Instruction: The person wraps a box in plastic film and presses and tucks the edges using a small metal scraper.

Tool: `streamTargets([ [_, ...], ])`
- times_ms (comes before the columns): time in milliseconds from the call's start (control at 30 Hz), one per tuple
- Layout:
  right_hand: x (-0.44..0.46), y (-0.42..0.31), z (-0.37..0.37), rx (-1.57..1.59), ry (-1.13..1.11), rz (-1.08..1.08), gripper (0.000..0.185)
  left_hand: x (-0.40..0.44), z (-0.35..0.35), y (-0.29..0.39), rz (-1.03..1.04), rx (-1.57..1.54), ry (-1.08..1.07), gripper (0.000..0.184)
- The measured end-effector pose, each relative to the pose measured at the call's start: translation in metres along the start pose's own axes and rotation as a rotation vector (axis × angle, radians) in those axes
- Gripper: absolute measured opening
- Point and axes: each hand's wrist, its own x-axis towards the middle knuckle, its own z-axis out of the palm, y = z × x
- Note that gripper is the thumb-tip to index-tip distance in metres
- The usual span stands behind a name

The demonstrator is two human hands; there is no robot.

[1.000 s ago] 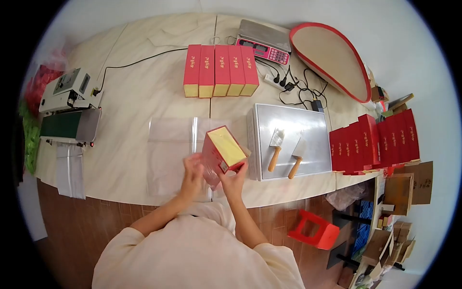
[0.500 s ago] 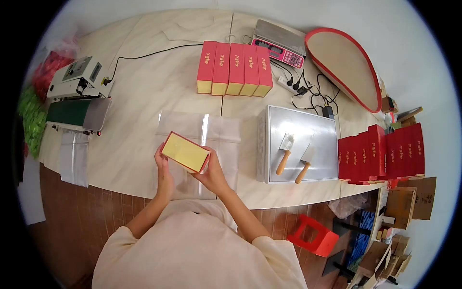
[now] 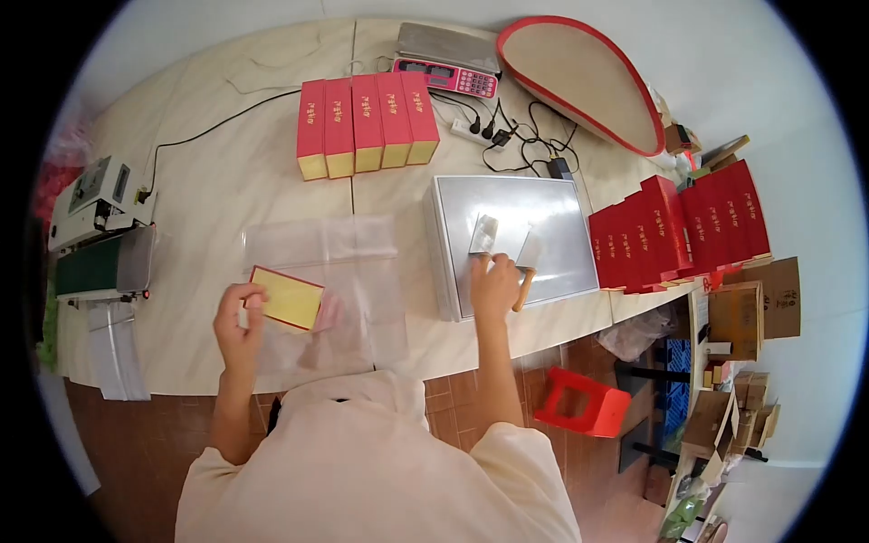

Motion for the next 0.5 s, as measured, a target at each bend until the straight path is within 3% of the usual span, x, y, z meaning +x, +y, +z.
streamTargets([
  [67, -0.001, 0.012, 0.012, -0.182, -0.072, 0.113, 0.022, 0.004, 0.005, 0.007, 0.184, 0.280, -0.153, 0.011],
  [200, 0.001, 0.030, 0.042, -0.227, -0.193, 0.136, 0.020, 0.003, 0.018, 0.015, 0.205, 0.324, -0.254, 0.018],
  [267, -0.002, 0.022, 0.032, -0.056, -0.122, 0.122, 0.016, 0.001, 0.021, 0.021, 0.159, 0.358, -0.383, 0.022],
  [333, -0.010, 0.004, 0.006, 0.091, -0.086, 0.043, 0.018, -0.005, 0.024, 0.020, 0.166, 0.386, -0.372, 0.022],
  [400, -0.017, -0.016, -0.025, 0.477, -0.292, 0.007, 0.021, -0.009, 0.028, 0.020, 0.212, 0.486, -0.286, 0.022],
  [500, -0.035, -0.041, -0.066, 0.596, -0.491, -0.057, 0.025, -0.011, 0.029, 0.016, 0.086, 0.457, -0.294, 0.020],
])
